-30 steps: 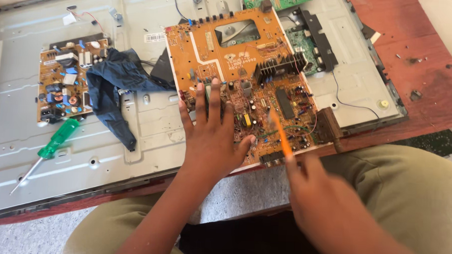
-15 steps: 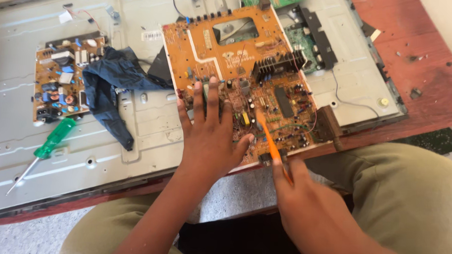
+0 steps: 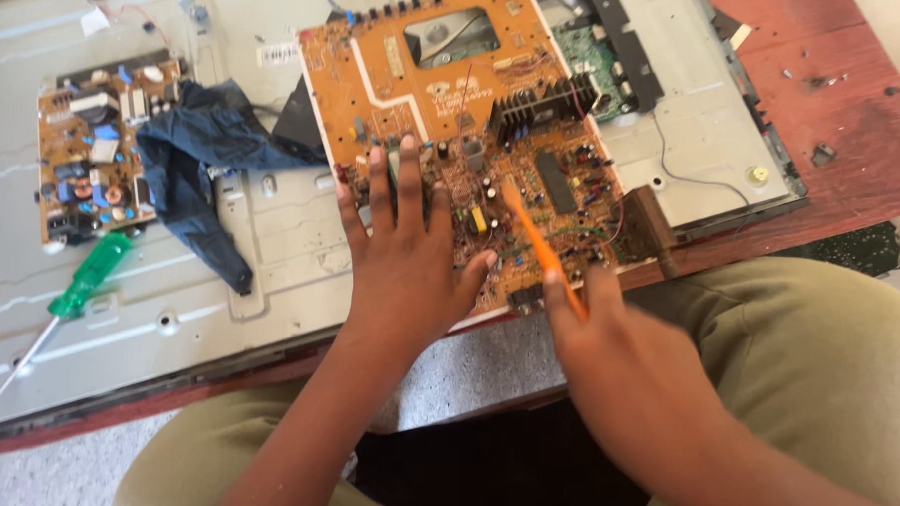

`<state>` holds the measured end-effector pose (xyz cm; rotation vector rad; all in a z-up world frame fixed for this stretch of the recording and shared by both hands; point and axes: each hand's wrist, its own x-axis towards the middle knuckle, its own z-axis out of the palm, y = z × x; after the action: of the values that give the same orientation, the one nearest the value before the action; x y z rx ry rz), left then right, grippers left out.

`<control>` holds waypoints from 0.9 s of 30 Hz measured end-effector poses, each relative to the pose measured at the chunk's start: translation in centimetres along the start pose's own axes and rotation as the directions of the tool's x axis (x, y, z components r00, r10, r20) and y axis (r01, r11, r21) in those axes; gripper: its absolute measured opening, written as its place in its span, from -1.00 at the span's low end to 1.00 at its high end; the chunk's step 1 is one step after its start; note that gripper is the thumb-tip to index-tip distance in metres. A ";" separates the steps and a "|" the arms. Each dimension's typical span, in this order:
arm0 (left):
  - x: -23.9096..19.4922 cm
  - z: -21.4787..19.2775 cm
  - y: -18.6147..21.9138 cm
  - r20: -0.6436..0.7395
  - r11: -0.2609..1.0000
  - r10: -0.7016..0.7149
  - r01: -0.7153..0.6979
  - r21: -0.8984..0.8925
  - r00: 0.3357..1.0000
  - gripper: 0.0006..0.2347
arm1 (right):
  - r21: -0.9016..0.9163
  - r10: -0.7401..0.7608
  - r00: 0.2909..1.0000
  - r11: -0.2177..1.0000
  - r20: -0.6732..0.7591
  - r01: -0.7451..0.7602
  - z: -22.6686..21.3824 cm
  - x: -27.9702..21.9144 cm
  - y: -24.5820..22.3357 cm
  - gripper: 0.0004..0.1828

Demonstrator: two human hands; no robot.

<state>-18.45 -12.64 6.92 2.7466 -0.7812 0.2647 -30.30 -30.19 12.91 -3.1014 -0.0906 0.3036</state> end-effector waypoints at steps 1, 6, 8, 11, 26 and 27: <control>-0.1 0.1 -0.1 0.006 1.000 -0.001 0.001 0.003 1.000 -0.32 | -0.021 0.020 1.000 1.000 -0.013 -0.021 0.1 0.6 0.1 -0.31; -0.1 0.5 0.0 -0.007 1.000 -0.002 0.002 -0.010 1.000 -0.30 | -0.103 0.064 0.998 0.993 -0.015 -0.065 -0.4 2.2 1.2 -0.34; -0.3 0.3 -0.4 -0.023 1.000 0.001 -0.001 -0.005 1.000 -0.30 | -0.106 0.035 0.999 0.994 0.012 -0.034 -0.6 1.3 0.9 -0.29; 0.2 0.0 0.0 -0.059 1.000 0.008 -0.009 -0.014 0.998 -0.30 | -0.087 0.083 0.994 0.993 0.078 -0.076 -1.1 -0.3 1.5 -0.32; -0.2 0.0 0.0 0.005 1.000 -0.014 0.014 0.025 1.000 -0.32 | 0.279 0.016 0.999 0.960 -0.037 -0.005 1.9 4.1 4.6 -0.08; -0.1 0.0 0.0 -0.005 1.000 -0.010 0.010 0.024 1.000 -0.32 | 0.271 0.017 1.000 0.963 -0.024 -0.010 2.0 4.3 4.7 -0.07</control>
<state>-18.53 -12.59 6.88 2.7704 -0.7677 0.2810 -26.23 -34.61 10.03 -2.8342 -0.0241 0.2513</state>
